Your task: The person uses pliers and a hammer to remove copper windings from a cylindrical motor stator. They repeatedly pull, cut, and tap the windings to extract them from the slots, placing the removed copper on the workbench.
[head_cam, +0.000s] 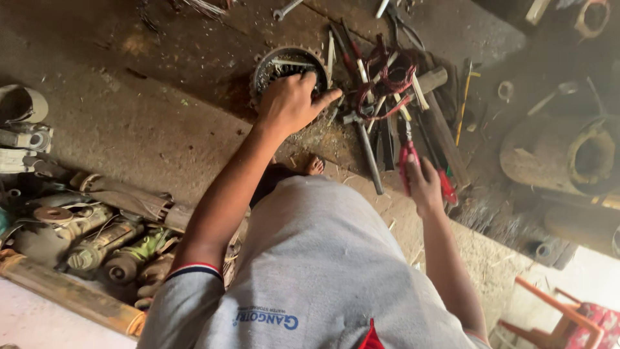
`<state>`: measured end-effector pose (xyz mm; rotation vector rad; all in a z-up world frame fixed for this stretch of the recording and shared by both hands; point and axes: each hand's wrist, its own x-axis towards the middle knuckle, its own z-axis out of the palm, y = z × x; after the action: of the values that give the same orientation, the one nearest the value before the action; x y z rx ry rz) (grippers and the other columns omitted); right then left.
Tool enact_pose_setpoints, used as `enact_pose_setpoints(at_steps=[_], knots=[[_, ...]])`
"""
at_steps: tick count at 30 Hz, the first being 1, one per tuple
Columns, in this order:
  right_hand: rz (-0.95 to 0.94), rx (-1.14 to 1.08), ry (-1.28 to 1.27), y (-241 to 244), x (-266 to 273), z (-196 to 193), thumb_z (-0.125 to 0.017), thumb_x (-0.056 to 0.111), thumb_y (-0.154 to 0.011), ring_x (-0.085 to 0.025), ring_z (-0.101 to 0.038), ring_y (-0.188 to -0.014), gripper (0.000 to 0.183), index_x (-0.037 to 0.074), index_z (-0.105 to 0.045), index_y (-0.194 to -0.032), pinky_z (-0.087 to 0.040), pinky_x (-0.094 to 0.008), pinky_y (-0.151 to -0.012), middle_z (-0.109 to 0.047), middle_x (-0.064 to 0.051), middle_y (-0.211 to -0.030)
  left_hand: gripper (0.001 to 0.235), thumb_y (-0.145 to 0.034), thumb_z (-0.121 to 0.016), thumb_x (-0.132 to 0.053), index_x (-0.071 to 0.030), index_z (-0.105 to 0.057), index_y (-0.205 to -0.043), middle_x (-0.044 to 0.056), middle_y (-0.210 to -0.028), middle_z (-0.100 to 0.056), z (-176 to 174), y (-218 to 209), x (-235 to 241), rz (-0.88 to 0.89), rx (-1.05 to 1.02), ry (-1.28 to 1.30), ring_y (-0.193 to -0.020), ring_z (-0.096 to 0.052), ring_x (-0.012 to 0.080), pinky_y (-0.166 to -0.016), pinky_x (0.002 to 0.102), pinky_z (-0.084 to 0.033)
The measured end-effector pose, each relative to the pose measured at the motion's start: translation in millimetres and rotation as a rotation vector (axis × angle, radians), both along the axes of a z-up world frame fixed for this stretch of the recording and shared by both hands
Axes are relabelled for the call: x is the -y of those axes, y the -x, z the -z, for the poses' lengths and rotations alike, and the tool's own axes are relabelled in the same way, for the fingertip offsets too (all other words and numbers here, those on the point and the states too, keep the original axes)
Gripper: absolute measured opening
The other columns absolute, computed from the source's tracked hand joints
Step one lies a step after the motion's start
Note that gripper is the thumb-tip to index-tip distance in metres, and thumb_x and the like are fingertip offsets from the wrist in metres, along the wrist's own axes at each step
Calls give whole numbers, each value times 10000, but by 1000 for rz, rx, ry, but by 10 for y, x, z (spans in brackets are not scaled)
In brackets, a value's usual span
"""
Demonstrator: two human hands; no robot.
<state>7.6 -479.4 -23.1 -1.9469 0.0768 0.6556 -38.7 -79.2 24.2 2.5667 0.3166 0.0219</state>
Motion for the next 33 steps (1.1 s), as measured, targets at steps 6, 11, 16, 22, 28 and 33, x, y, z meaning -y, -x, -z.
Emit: enact_pose_setpoints(at_steps=[6, 11, 16, 22, 28, 33], knots=[[-375, -471, -460, -44, -865, -572, -621, 89, -897, -128, -674, -846, 582, 71, -454, -1454, -594, -272, -785, -712, -71, -1169, 529, -1147, -370, -481, -110, -700, -965, 74, -901, -723, -202, 296, -180, -155, 563, -82, -846, -640, 249, -856, 439, -500], [-471, -691, -499, -173, -1172, -690, -615, 70, -989, -168, -592, -859, 641, -4, -389, -1583, -493, -300, -761, -641, -180, -1238, 366, -1153, -493, -335, -44, -706, -1087, 112, -1059, -721, -339, 644, -186, -191, 542, 31, -991, -631, 306, -912, 443, -499], [-518, -764, -433, -481, -1444, -850, -603, 85, -894, -285, -677, -1106, 619, -34, -427, -1475, -550, -415, -1008, -637, -229, -1336, 300, -1094, -607, -349, -73, -721, -1056, 78, -1082, -701, -327, 770, -39, -157, 519, -56, -1078, -606, 305, -961, 442, -486], [-456, -1227, -913, -353, -1660, -852, -626, 274, -837, -399, -677, -1118, 666, 7, -484, -1431, -546, -518, -1024, -603, -244, -1324, 285, -1051, -653, -366, -96, -679, -1139, 104, -1161, -669, -334, 706, 274, -99, 573, -128, -1114, -595, 280, -1009, 488, -466], [-142, -797, -937, 41, -1502, -163, -517, 457, -938, -269, -630, -1244, 538, 99, -603, -1331, -481, -456, -1097, -627, -127, -1347, 510, -1032, -544, -521, -75, -603, -1272, 155, -1238, -642, -300, 471, 1055, 89, 644, 30, -1236, -584, 334, -1139, 521, -402], [-315, -489, -910, 69, -1199, 1036, -437, 451, -1070, -222, -606, -1257, 453, 88, -590, -1292, -485, -364, -1137, -626, -112, -1303, 437, -1063, -495, -503, -120, -656, -1195, 88, -1070, -670, 291, 339, 1284, 254, 538, 22, -1076, -633, 259, -1184, 552, -401]])
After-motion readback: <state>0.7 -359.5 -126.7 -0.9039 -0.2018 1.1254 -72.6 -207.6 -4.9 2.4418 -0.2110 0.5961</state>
